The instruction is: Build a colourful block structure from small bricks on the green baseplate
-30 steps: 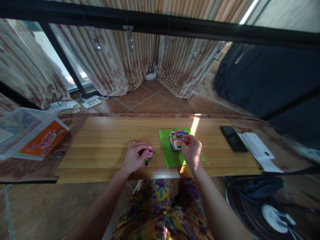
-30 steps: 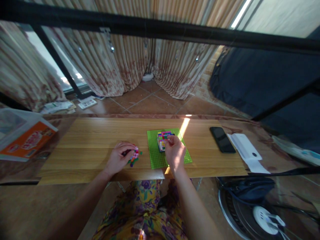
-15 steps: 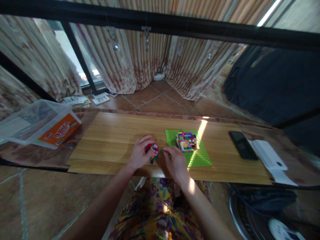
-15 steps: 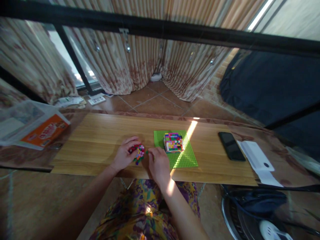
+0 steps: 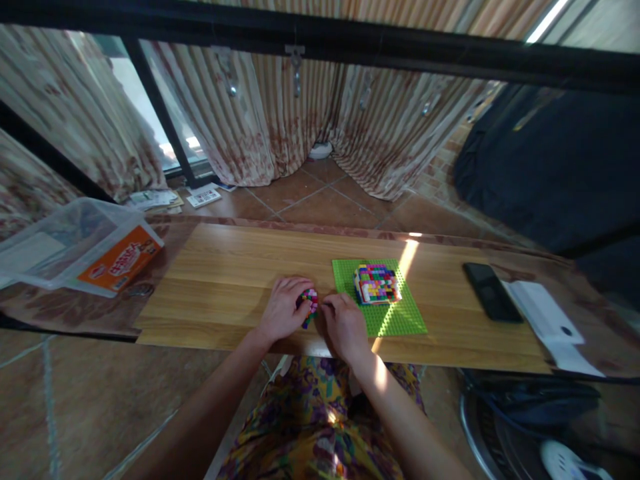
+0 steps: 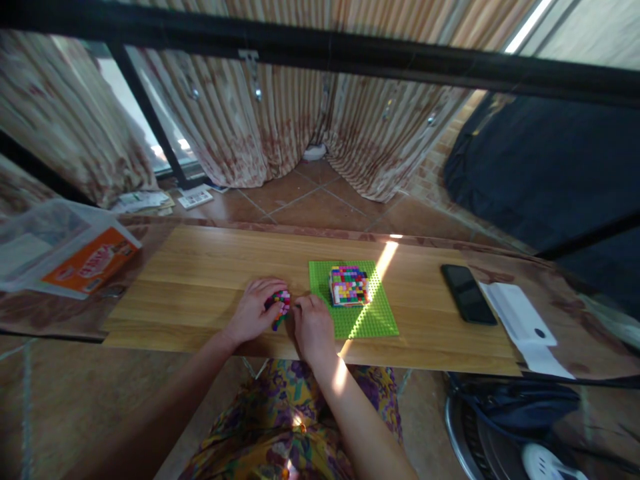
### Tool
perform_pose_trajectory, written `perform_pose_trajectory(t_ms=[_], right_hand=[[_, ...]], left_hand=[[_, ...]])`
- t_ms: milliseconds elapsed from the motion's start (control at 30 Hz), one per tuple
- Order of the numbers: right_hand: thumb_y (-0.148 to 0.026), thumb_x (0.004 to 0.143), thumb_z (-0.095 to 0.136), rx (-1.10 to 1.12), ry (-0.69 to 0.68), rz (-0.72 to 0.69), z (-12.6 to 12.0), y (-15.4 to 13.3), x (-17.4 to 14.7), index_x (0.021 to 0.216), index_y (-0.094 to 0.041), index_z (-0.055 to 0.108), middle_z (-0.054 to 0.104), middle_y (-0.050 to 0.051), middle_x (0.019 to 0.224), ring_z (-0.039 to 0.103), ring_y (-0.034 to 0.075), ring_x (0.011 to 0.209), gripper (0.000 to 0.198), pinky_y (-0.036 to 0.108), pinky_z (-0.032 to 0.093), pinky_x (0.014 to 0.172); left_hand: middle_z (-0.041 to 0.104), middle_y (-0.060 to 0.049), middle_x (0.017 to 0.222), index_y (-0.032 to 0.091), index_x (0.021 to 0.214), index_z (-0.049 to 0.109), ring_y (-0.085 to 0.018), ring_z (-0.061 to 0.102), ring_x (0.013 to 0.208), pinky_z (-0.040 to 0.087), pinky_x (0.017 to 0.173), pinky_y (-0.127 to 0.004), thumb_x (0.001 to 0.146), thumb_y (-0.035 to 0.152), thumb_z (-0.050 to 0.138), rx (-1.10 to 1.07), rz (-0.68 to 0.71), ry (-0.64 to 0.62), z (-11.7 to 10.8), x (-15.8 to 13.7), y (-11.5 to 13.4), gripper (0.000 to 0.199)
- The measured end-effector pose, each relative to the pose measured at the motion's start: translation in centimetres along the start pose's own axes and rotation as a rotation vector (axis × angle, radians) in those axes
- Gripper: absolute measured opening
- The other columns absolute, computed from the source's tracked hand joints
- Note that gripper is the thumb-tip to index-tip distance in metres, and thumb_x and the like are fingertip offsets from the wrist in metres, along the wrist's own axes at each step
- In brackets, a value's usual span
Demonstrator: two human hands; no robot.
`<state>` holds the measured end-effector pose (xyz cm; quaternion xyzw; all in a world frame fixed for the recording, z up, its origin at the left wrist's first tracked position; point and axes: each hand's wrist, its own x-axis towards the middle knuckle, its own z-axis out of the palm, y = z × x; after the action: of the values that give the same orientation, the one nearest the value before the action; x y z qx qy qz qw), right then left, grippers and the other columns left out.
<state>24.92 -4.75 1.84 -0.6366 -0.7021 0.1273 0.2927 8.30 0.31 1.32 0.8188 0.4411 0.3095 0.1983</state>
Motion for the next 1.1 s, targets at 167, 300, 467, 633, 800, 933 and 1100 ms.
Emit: perform_pose_trajectory(t_ms=[167, 300, 467, 633, 800, 933, 1100], right_hand=[[-0.026, 0.09, 0.054, 0.201, 0.146, 0.086, -2.2, 0.2, -0.9, 0.094, -0.019, 0.065, 0.068, 0.005, 0.089, 0.063, 0.018, 0.08, 0.014, 0.03, 0.05, 0.074], [-0.03, 0.084, 0.062, 0.321, 0.33, 0.183, -4.4, 1.5, -1.0, 0.087, -0.02, 0.067, 0.069, 0.001, 0.08, 0.062, 0.014, 0.068, 0.012, 0.027, 0.05, 0.067], [-0.036, 0.078, 0.066, 0.349, 0.479, 0.307, -6.5, 4.3, -0.3, 0.084, -0.019, 0.07, 0.072, 0.005, 0.08, 0.064, 0.016, 0.067, 0.019, 0.03, 0.051, 0.066], [-0.039, 0.082, 0.059, 0.106, 0.465, 0.299, -7.3, 5.7, 0.4, 0.085, -0.02, 0.072, 0.072, 0.006, 0.078, 0.061, 0.017, 0.061, 0.024, 0.03, 0.046, 0.061], [-0.036, 0.086, 0.052, -0.036, 0.434, 0.202, -6.7, 5.7, 1.0, 0.084, -0.02, 0.073, 0.071, 0.006, 0.08, 0.06, 0.017, 0.064, 0.027, 0.031, 0.045, 0.064], [-0.035, 0.086, 0.052, -0.05, 0.397, 0.222, -6.4, 5.5, 1.4, 0.083, -0.019, 0.073, 0.072, 0.007, 0.084, 0.061, 0.019, 0.069, 0.026, 0.032, 0.046, 0.067], [-0.033, 0.087, 0.051, -0.065, 0.371, 0.188, -6.5, 5.5, 1.5, 0.086, -0.019, 0.074, 0.072, 0.008, 0.088, 0.062, 0.02, 0.076, 0.026, 0.033, 0.046, 0.073]], left_hand=[[0.068, -0.005, 0.117, 0.022, 0.109, 0.064, -0.023, 0.057, 0.114, 0.039, 0.105, -0.043, 0.079, 0.017, 0.058, 0.0, -0.015, -0.018, -0.2, 0.1, 0.2, 0.032], [0.068, -0.004, 0.115, 0.022, 0.107, 0.065, -0.023, 0.057, 0.113, 0.039, 0.104, -0.043, 0.079, 0.019, 0.058, 0.015, -0.016, -0.022, -0.3, 0.2, 0.2, 0.029], [0.069, -0.004, 0.113, 0.022, 0.105, 0.066, -0.022, 0.058, 0.111, 0.04, 0.102, -0.042, 0.079, 0.019, 0.059, 0.017, -0.009, -0.012, -0.3, 0.3, 0.2, 0.027], [0.069, -0.004, 0.112, 0.022, 0.104, 0.066, -0.022, 0.058, 0.109, 0.041, 0.101, -0.042, 0.079, 0.019, 0.06, 0.011, -0.004, -0.002, -0.3, 0.3, 0.3, 0.026], [0.069, -0.004, 0.112, 0.022, 0.104, 0.066, -0.022, 0.058, 0.11, 0.04, 0.102, -0.042, 0.079, 0.019, 0.06, 0.004, 0.004, -0.004, -0.3, 0.3, 0.2, 0.027], [0.069, -0.004, 0.111, 0.022, 0.103, 0.066, -0.022, 0.058, 0.11, 0.04, 0.101, -0.042, 0.078, 0.018, 0.06, 0.005, 0.003, 0.001, -0.3, 0.3, 0.2, 0.026], [0.07, -0.003, 0.11, 0.022, 0.101, 0.067, -0.022, 0.059, 0.108, 0.041, 0.1, -0.042, 0.078, 0.019, 0.061, 0.002, -0.004, 0.005, -0.2, 0.3, 0.2, 0.024]])
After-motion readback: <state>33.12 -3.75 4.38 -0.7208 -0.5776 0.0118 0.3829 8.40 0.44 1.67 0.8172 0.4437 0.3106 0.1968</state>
